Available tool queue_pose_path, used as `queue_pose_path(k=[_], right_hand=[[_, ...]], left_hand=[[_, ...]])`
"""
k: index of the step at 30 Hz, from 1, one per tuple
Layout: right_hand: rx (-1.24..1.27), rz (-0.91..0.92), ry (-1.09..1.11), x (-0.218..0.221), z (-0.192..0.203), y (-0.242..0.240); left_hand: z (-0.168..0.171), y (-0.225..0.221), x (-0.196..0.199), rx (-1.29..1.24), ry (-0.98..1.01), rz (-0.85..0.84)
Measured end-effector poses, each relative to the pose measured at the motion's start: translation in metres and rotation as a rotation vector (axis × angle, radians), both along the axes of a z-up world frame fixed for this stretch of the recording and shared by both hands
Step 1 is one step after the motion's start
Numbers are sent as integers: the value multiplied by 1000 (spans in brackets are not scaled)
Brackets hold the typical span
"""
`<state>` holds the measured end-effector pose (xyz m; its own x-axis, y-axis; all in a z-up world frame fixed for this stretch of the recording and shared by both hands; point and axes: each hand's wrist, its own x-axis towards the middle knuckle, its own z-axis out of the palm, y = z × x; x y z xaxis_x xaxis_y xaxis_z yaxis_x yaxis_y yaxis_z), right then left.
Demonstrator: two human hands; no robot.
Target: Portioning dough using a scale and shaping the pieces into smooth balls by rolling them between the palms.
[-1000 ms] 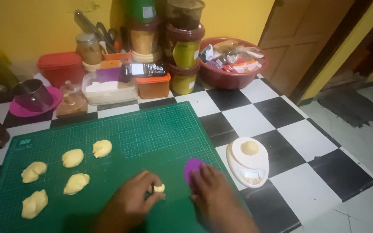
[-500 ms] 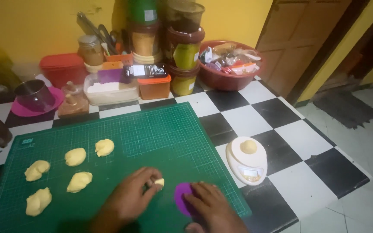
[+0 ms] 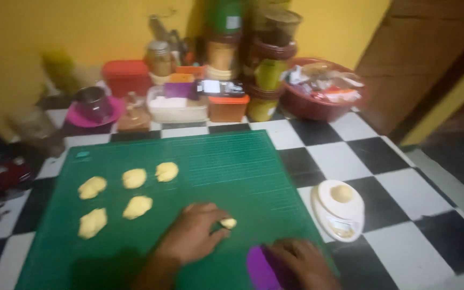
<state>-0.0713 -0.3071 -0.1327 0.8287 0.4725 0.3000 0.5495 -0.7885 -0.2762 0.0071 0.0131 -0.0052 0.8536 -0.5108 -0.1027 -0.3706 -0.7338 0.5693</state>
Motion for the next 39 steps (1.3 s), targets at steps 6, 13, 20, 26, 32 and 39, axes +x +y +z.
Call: queue_pose_path(k=[6, 13, 20, 26, 32, 39], right_hand=[[-59, 64, 249, 13, -23, -6], [254, -777, 548, 10, 132, 91], [249, -614, 370, 37, 119, 122], [98, -622, 509, 38, 149, 149], [-334, -540, 888, 63, 248, 199], [81, -629, 755, 99, 201, 109]], left_hand=[[16, 5, -8, -36, 70, 17], [28, 8, -11, 66, 95, -25], [36, 7, -13, 45, 171, 13], [24, 6, -9, 65, 159, -21], [17, 5, -7, 106, -31, -130], [77, 22, -21, 38, 334, 140]])
